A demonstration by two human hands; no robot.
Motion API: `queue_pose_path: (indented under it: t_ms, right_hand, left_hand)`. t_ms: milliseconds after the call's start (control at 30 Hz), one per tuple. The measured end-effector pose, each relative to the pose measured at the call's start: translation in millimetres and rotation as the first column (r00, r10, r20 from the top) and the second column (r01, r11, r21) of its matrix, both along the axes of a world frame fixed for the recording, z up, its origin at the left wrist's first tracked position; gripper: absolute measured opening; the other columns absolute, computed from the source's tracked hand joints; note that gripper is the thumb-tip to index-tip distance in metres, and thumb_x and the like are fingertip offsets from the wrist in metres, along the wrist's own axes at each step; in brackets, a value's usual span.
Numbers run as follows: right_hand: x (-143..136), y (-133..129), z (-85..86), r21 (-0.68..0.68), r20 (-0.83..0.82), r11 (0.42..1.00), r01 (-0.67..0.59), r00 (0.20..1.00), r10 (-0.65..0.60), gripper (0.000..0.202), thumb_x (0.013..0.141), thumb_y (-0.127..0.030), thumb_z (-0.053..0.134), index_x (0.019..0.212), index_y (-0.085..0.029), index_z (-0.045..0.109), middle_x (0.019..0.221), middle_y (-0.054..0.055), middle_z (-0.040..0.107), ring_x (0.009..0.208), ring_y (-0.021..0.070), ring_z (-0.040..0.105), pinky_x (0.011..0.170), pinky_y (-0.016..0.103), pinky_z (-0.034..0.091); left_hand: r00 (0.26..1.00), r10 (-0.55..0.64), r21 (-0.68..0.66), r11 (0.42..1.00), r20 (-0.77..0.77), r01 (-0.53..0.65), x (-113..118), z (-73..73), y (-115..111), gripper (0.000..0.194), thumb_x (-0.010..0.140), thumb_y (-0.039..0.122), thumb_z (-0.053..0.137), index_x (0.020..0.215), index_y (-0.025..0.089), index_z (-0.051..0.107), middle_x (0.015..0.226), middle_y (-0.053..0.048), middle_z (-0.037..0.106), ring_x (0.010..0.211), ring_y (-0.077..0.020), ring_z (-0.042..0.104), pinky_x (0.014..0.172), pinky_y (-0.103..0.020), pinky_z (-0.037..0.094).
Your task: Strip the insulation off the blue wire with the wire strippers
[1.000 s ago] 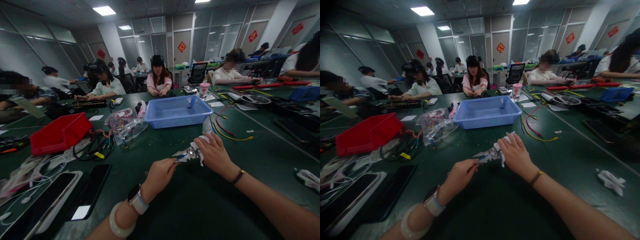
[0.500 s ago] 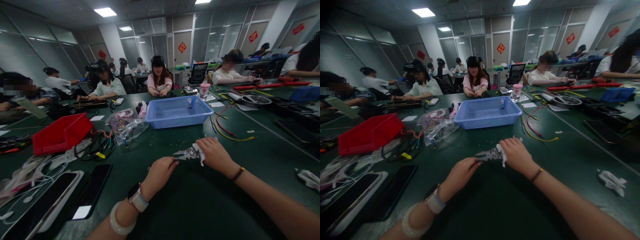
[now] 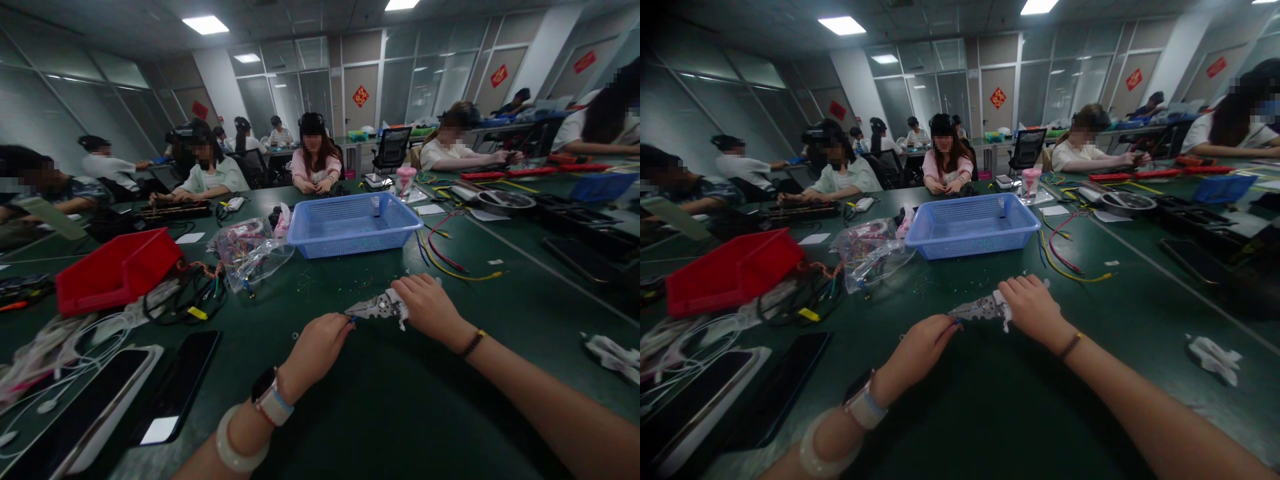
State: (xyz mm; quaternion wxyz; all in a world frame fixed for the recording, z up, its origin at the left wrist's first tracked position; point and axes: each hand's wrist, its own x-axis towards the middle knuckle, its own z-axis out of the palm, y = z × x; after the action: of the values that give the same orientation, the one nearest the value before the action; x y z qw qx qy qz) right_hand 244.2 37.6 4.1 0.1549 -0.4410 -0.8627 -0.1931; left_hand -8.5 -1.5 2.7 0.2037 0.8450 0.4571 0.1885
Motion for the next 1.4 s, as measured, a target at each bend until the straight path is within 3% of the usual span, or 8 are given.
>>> queue_pose_path:
  t_ms: [267,467,533,633,733,833,1000,1400]
  right_hand:
    - [4.4,3.6,-3.4,0.159,-0.04,0.987,0.002,0.999,0.005,0.036,0.077,-0.008,0.056,0.112,-0.01,0.061,0.111,0.014,0.062,0.11,0.0282,0.049,0.1,0.042,0.033]
    - [12.3,4.5,-7.8,0.238,-0.05,0.97,0.046,0.998,-0.035,0.037,0.074,-0.006,0.059,0.109,-0.016,0.065,0.108,0.01,0.066,0.094,0.0264,0.055,0.087,0.041,0.043]
    - [15.1,5.1,-9.4,0.248,-0.031,0.969,0.004,1.0,0.004,0.039,0.075,-0.004,0.055,0.111,-0.016,0.065,0.105,0.009,0.067,0.087,0.0229,0.059,0.08,0.037,0.046]
    - [18.9,5.4,-12.3,0.256,-0.022,0.964,-0.066,0.997,0.074,0.045,0.077,0.0,0.048,0.117,-0.013,0.061,0.108,0.009,0.068,0.082,0.018,0.063,0.072,0.031,0.048]
    - [20.5,4.8,-14.3,0.25,-0.023,0.964,-0.089,0.995,0.098,0.05,0.077,0.003,0.044,0.122,-0.013,0.058,0.112,0.008,0.068,0.081,0.0161,0.065,0.07,0.029,0.049]
    - [18.8,3.9,-13.7,0.246,-0.003,0.965,-0.094,0.995,0.098,0.054,0.076,0.004,0.043,0.125,-0.013,0.056,0.118,0.008,0.067,0.081,0.0159,0.066,0.069,0.029,0.05]
    - [13.5,2.5,-10.6,0.214,0.017,0.975,-0.058,0.998,0.056,0.059,0.075,0.005,0.047,0.131,-0.013,0.052,0.131,0.009,0.059,0.08,0.0163,0.066,0.068,0.031,0.053]
    - [2.8,-2.4,-5.2,0.077,-0.043,0.997,-0.03,0.999,0.033,0.07,0.069,0.006,0.041,0.137,-0.011,0.043,0.138,0.015,0.051,0.106,0.0228,0.062,0.078,0.034,0.056]
  left_hand:
    - [0.99,0.013,-0.164,0.986,0.138,0.01,2.7,8.8,-3.1,0.034,0.098,0.028,0.037,0.123,0.019,0.058,0.116,-0.007,0.064,0.101,-0.0195,0.06,0.091,-0.033,0.044]
    - [0.967,0.05,-0.381,0.923,0.249,0.05,4.5,9.2,-3.9,0.032,0.097,0.031,0.038,0.115,0.022,0.063,0.077,0.0,0.062,0.068,-0.0131,0.056,0.064,-0.024,0.042]
    - [0.939,0.066,-0.509,0.852,0.337,0.123,5.0,5.0,-3.2,0.03,0.096,0.033,0.042,0.114,0.02,0.061,0.079,0.0,0.063,0.061,-0.0104,0.053,0.057,-0.022,0.04]
    - [0.856,0.132,-0.675,0.679,0.5,0.29,6.2,-3.1,-1.7,0.025,0.094,0.031,0.046,0.113,0.017,0.055,0.088,-0.002,0.064,0.054,-0.0074,0.054,0.05,-0.019,0.04]
    - [0.785,0.19,-0.736,0.525,0.59,0.427,7.2,-8.2,-0.6,0.025,0.095,0.033,0.045,0.114,0.018,0.047,0.09,-0.004,0.065,0.05,-0.007,0.056,0.045,-0.018,0.041]
    - [0.758,0.192,-0.741,0.454,0.624,0.495,7.8,-8.1,-0.3,0.026,0.096,0.031,0.045,0.117,0.016,0.047,0.082,-0.003,0.065,0.044,-0.0042,0.049,0.04,-0.015,0.033]
    - [0.76,0.173,-0.728,0.479,0.626,0.491,10.1,-5.0,-0.6,0.023,0.097,0.025,0.041,0.105,0.012,0.058,0.069,0.002,0.058,0.041,-0.0011,0.037,0.039,-0.014,0.025]
    - [0.761,0.261,-0.749,0.523,0.594,0.406,12.4,-7.9,-2.4,0.023,0.091,0.032,0.052,0.103,0.013,0.059,0.074,-0.001,0.062,0.055,-0.0078,0.06,0.047,-0.016,0.042]
